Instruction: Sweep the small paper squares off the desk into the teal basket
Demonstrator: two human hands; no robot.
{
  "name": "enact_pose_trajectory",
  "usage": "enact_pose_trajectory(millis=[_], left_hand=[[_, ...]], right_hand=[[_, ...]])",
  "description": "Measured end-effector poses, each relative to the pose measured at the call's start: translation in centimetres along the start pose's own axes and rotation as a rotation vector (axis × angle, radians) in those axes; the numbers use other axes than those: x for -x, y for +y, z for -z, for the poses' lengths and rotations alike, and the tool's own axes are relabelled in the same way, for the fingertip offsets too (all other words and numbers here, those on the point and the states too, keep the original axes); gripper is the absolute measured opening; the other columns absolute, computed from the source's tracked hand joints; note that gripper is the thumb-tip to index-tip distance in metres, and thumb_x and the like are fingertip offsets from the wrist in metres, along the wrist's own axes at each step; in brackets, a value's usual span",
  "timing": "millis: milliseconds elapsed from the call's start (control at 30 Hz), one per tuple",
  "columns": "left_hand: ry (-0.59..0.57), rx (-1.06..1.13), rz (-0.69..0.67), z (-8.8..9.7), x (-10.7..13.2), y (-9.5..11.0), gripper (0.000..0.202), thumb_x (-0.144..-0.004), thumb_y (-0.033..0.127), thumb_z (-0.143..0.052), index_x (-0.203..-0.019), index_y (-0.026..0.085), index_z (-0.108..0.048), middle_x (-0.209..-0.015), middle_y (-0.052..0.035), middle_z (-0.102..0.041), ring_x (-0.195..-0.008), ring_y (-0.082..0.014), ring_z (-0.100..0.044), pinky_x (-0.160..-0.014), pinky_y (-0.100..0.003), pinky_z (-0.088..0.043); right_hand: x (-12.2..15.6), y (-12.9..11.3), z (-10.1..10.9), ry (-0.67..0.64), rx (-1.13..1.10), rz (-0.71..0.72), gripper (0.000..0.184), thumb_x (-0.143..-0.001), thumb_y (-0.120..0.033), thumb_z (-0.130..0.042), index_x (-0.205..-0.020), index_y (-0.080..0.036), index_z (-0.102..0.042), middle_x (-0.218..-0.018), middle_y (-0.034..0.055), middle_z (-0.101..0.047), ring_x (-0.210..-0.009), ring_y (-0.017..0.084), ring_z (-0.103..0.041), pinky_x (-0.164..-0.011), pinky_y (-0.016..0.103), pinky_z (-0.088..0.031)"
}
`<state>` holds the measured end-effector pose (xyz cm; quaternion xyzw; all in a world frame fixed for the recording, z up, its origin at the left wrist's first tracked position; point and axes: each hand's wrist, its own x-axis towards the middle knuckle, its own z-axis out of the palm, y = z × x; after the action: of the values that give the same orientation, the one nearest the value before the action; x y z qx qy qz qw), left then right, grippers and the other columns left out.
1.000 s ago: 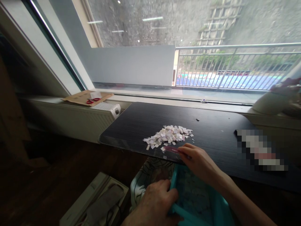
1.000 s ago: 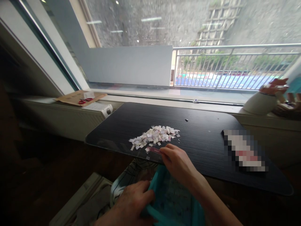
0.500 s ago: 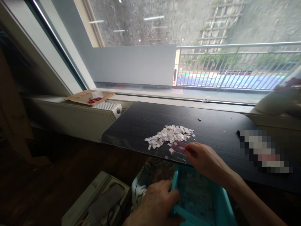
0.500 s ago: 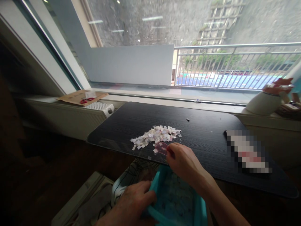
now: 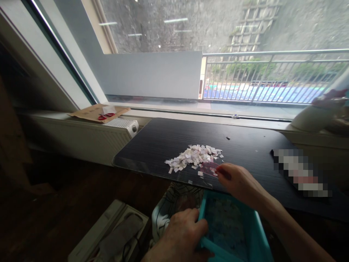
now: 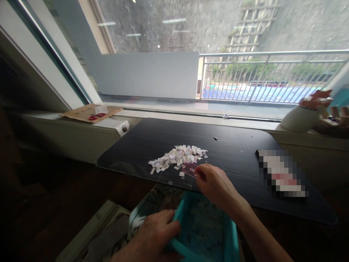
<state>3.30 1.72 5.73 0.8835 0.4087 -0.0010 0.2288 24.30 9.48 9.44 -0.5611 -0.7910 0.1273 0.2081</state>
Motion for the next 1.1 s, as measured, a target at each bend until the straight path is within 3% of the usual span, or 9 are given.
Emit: enact_pose_trajectory(millis=[167,333,600,767,1100], left_hand=[[0.016,0.009,-0.004,0.0,0.1,0.1,0.031,-0.070,0.036,-0.078,-0.086,0.021,-0.057,-0.093,-0.0017,-0.056,-0.085,-0.0221,-0.055,-0.069,-0.028,-0.043],[0.018,0.002,-0.002,0.0,0.2,0.3,0.033,-0.068,0.036,-0.079,-0.087,0.021,-0.057,-0.094,-0.0015,-0.055,-0.086,-0.0224,-0.055,-0.069,-0.028,-0.043],[0.011,-0.007,-0.011,-0.1,0.0,0.0,0.032,-0.070,0.038,-0.077,-0.086,0.021,-0.056,-0.092,-0.0017,-0.055,-0.084,-0.0221,-0.055,-0.069,-0.028,-0.043],[0.019,0.012,-0.008,0.3,0.0,0.3,0.030,-0.071,0.037,-0.077,-0.084,0.021,-0.056,-0.093,-0.0014,-0.055,-0.086,-0.0217,-0.055,-0.069,-0.027,-0.042],[0.030,-0.008,-0.032,-0.2,-0.2,0.1,0.031,-0.070,0.037,-0.077,-0.086,0.021,-0.057,-0.091,-0.0017,-0.055,-0.083,-0.0217,-0.054,-0.067,-0.028,-0.042]], right_hand=[[0.2,0.2,0.2,0.070,0.090,-0.040,0.022,-0.083,-0.024,-0.045,-0.074,-0.018,-0.063,-0.069,0.0029,-0.063,-0.060,0.014,-0.054,-0.054,0.025,-0.032],[0.4,-0.6,0.1,-0.005,-0.002,0.018,0.020,-0.083,-0.022,-0.045,-0.078,-0.019,-0.064,-0.073,0.0023,-0.065,-0.065,0.015,-0.057,-0.058,0.023,-0.036],[0.7,0.4,0.7,0.004,0.048,-0.122,0.023,-0.083,-0.029,-0.044,-0.077,-0.019,-0.064,-0.064,0.0011,-0.063,-0.058,0.015,-0.055,-0.054,0.025,-0.034],[1.6,0.7,0.7,0.019,-0.036,-0.100,0.023,-0.083,-0.031,-0.045,-0.081,-0.019,-0.065,-0.062,0.0001,-0.063,-0.056,0.015,-0.055,-0.054,0.025,-0.036],[1.9,0.9,0.5,0.082,0.047,-0.054,0.019,-0.086,-0.027,-0.044,-0.082,-0.020,-0.061,-0.074,0.0026,-0.063,-0.063,0.016,-0.056,-0.059,0.027,-0.038]])
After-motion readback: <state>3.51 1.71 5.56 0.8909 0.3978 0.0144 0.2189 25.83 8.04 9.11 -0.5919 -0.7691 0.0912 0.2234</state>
